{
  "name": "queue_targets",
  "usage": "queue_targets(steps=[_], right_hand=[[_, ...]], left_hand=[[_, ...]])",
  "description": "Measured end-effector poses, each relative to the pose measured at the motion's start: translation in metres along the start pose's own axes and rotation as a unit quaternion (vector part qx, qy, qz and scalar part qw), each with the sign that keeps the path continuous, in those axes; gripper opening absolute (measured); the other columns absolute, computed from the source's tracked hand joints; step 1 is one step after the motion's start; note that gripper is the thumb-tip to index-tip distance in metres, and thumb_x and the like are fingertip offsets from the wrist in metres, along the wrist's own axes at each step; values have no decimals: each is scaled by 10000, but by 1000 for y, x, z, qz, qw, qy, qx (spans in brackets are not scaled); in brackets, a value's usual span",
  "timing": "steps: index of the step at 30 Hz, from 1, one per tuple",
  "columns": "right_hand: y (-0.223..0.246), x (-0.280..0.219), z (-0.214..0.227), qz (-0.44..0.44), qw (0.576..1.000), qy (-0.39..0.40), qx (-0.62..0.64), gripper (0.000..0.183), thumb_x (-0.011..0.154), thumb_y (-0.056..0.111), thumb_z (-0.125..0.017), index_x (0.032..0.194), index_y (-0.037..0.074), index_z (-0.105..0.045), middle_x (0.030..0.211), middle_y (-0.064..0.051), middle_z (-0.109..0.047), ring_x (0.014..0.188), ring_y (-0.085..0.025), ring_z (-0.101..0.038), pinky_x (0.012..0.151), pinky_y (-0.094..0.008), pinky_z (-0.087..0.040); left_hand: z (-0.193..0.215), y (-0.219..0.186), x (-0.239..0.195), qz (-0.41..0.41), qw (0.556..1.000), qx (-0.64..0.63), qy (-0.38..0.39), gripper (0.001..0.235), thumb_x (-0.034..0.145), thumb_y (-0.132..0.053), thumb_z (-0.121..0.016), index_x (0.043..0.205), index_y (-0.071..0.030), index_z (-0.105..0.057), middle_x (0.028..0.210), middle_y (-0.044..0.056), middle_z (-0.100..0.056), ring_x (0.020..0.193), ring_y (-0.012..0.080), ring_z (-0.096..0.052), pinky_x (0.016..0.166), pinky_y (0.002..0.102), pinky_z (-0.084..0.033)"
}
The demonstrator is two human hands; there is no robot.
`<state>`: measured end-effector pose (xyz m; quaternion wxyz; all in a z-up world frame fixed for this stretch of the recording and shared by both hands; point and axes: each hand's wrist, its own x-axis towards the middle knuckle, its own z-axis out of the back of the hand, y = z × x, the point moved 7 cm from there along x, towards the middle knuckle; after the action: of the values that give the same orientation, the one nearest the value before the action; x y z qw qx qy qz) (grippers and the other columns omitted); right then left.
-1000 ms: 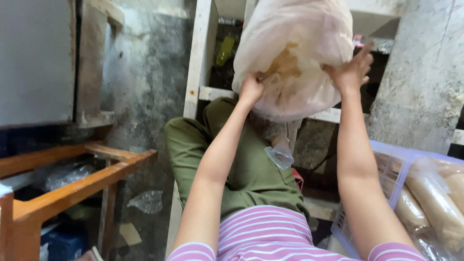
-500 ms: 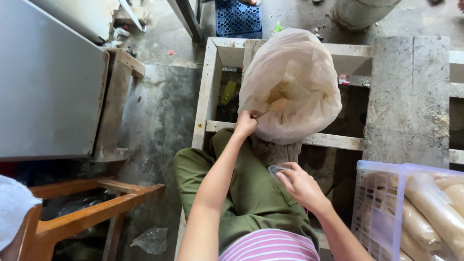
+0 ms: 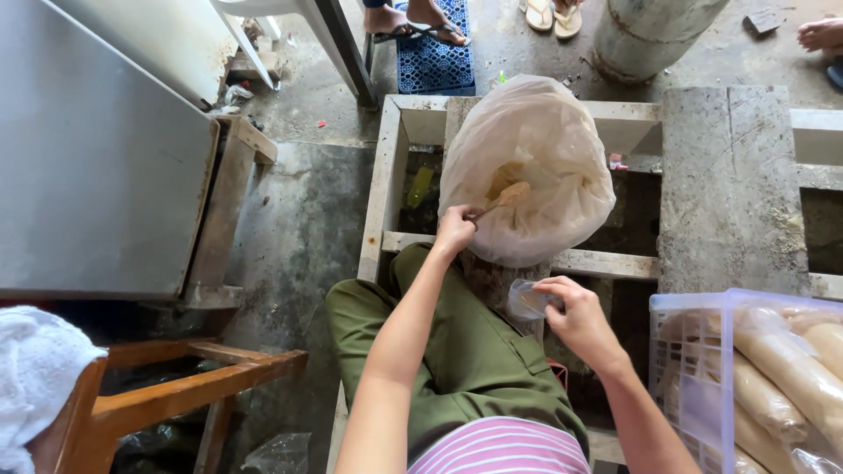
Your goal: The person is packaging a paste-like food ingredient by scooping it from a large bulk bag into small plastic bags using a spoon.
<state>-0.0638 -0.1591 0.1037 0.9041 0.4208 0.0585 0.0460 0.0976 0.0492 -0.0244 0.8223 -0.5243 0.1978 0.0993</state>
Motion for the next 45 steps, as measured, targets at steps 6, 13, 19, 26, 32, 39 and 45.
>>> queue_targets(steps=[6, 13, 19, 26, 32, 39, 45], right_hand=[[0, 6, 24, -20, 997, -56, 39, 378, 738, 0, -617, 1036, 175, -768, 1038, -3, -737, 688, -192, -714, 661, -333, -553], [-71, 56, -17, -26, 996, -61, 62, 390, 777, 74, -629, 1095, 259, -759, 1061, 39, -725, 795, -179, -688, 717, -327, -530], [-78, 80, -27, 0, 995, -47, 93, 355, 809, 104, -669, 1152, 154, -745, 1083, -113, -712, 980, -330, -668, 790, -418, -522], [-48, 70, -13, -43, 978, -10, 205, 437, 792, 9, -597, 1198, 136, -698, 1099, -30, -672, 735, -139, -686, 665, -248, -539], [-45, 65, -13, -42, 968, -1, 247, 455, 804, -33, -561, 1241, 52, -654, 1101, -63, -611, 688, -117, -661, 576, -236, -520], [-46, 57, -23, 3, 977, -7, 214, 487, 775, -40, -585, 1235, 95, -674, 1155, -80, -614, 635, -39, -559, 566, -215, -479], [-40, 50, -26, -17, 981, -27, 193, 353, 757, 5, -657, 1096, 93, -701, 959, -38, -621, 612, -73, -558, 531, -250, -463]], left_hand=[[1, -3, -4, -9, 999, 30, 2, 414, 855, -93, -458, 1162, -199, -714, 878, 76, -746, 1034, 302, -679, 945, 463, -512], [35, -24, -34, -24, 996, 88, -13, 416, 873, -108, -442, 1115, -274, -737, 1025, 102, -744, 1101, 355, -644, 970, 487, -503], [64, -62, -65, -95, 991, 88, -33, 387, 837, -103, -455, 1010, -248, -769, 968, 98, -745, 1012, 365, -673, 910, 495, -531], [87, -125, -138, -74, 983, 167, 19, 367, 830, -140, -458, 1016, -280, -742, 1034, 71, -735, 1046, 342, -663, 925, 502, -511], [74, -135, -145, -66, 955, 283, 64, 328, 827, -157, -465, 987, -236, -741, 974, 105, -729, 992, 376, -670, 879, 522, -524], [17, -136, -118, -160, 863, 472, 80, 268, 790, -213, -466, 840, -201, -729, 813, 92, -715, 843, 351, -719, 717, 518, -561], [-122, -134, -85, -253, 765, 591, 23, 211, 777, -212, -559, 815, -229, -767, 672, 30, -670, 688, 267, -648, 490, 516, -463]])
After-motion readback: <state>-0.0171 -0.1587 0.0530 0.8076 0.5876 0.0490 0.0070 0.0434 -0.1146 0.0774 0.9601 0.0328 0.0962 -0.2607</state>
